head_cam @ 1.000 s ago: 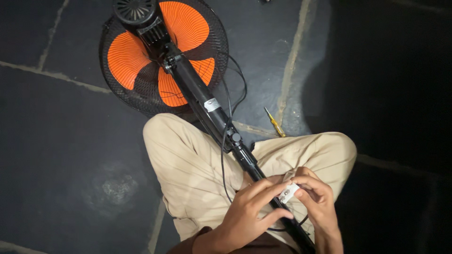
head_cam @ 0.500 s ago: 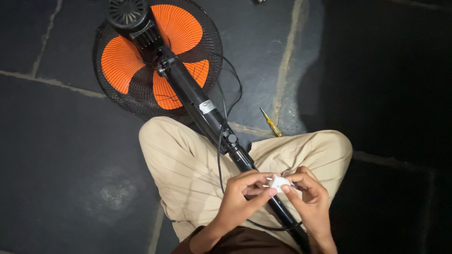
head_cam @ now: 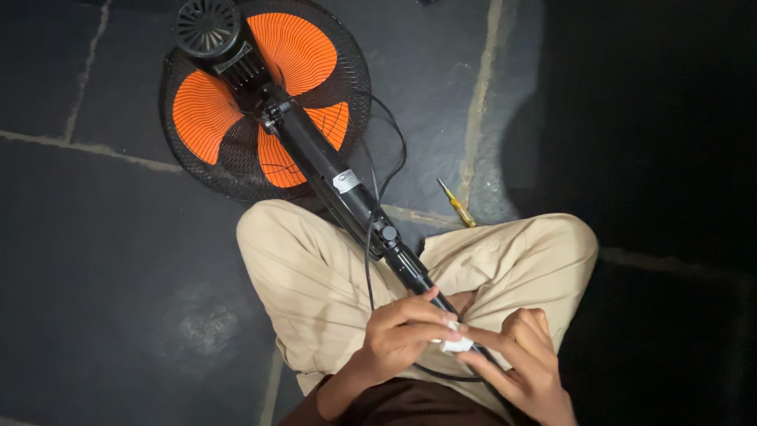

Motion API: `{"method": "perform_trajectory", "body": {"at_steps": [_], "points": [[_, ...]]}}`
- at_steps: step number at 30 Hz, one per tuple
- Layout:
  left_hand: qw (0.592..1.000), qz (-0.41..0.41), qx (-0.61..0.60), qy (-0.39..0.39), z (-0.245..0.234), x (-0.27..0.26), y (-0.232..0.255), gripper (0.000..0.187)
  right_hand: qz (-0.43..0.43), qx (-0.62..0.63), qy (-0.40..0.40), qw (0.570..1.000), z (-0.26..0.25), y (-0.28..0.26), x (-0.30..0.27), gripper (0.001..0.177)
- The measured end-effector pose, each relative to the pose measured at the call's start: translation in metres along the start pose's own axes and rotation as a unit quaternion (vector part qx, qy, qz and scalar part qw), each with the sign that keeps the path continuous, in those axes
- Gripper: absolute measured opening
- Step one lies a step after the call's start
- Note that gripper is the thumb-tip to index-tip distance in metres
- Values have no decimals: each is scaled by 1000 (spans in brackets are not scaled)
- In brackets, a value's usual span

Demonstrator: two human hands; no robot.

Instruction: The person sits on the floor and uses a screwdriver to disassemble and reassemble the power cord plug of an electric fan. They remove the plug housing, adjust the internal wires, and then reattach the housing before testing the connection.

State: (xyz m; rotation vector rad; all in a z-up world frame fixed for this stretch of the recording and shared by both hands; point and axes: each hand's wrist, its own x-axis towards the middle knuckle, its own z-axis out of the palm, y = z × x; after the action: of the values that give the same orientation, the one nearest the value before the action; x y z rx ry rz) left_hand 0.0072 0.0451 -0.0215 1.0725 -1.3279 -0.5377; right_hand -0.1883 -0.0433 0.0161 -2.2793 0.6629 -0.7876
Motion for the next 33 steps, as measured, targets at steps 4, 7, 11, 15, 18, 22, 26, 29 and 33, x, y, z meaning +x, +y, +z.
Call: {"method": "perform_trajectory", "body": {"at_steps": [4,7,11,15,18,22,26,29,33], "points": [[995,98,24,-22,-5,-5,-3,22,67,186,-3,980,-6,12,-9,26],[976,206,69,-9,-4,-1,-1,22,407,168,38,897,-1,34,-15,25],[955,262,132,-38,-8,3,12,24,327,244,31,912,-4,73,-21,34],[951,276,134,-39,-8,7,15,25,356,266,50,895,-10,89,-28,31],[952,270,137,-41,-8,4,11,24,368,251,94,890,-12,87,-25,19],[982,168,89,-18,2,-8,2,24,364,214,141,895,-15,71,-23,16],[993,-97,-39,52,13,-26,-2,23,371,219,149,890,-10,65,-23,15],[897,-333,-273,96,15,-29,-15,24,356,238,121,895,-5,72,-18,17],[802,-454,-373,107,10,-34,-27,29,356,260,78,894,-2,80,-7,21]]}}
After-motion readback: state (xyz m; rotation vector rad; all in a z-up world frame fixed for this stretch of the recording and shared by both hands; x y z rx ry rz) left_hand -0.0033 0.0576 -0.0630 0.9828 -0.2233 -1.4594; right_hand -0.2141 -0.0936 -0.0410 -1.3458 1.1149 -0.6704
